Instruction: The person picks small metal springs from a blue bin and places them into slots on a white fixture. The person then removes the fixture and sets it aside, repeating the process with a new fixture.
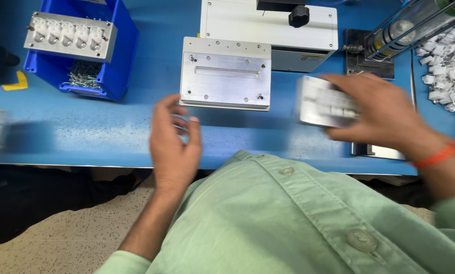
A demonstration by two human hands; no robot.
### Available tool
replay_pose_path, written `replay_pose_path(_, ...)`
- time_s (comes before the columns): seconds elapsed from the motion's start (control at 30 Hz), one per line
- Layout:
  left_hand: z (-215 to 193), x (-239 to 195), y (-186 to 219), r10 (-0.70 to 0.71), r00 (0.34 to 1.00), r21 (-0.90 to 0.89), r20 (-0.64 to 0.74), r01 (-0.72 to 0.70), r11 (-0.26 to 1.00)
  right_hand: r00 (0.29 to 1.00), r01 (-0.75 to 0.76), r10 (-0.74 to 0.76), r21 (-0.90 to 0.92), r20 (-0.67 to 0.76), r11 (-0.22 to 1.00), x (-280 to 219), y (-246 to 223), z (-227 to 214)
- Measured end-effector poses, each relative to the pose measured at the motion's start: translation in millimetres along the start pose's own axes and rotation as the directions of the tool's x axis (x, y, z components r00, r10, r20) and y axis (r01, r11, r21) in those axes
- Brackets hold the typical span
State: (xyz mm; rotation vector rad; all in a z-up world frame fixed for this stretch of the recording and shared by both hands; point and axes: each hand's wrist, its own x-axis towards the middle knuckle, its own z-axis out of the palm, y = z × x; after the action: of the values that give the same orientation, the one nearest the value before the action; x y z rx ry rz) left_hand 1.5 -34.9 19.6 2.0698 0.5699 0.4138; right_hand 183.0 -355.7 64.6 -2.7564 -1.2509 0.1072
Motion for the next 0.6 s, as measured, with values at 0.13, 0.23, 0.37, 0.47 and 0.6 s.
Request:
replay_pose_path(0.13, 1, -9, 15, 0.067, 0.975, 0.043, 0.21, -0.078, 0.996, 0.974, 0.184, -0.155, 0.176, -0.165, 0.967, 89, -82, 6)
replay_pose_path(0.23, -1, -11, 17, 0.17, 0.959, 0.082, 0.225, -0.192, 0.978, 0.947, 0.274, -0.24, 0.145, -0.213, 0.951, 135, -118, 9)
replay_pose_path(0.37, -4, -11, 15, 0.125, 0.948, 0.135, 0.293, -0.17, 0.976, 0.98, 0.194, -0.191, 0.047, -0.063, 0.98, 154, -137, 13)
replay_pose_path(0.47, -4, -8, 14, -0.01, 0.932, 0.203, 0.362, -0.068, 0.977, 0.981, 0.184, -0.183, 0.002, -0.07, 0.983, 154, -137, 19)
replay_pose_path(0.6, 0, -5, 13, 0.083, 0.925, 0.256, 0.371, -0.188, 0.948, 0.98, 0.196, -0.194, 0.065, -0.044, 0.978, 162, -129, 26)
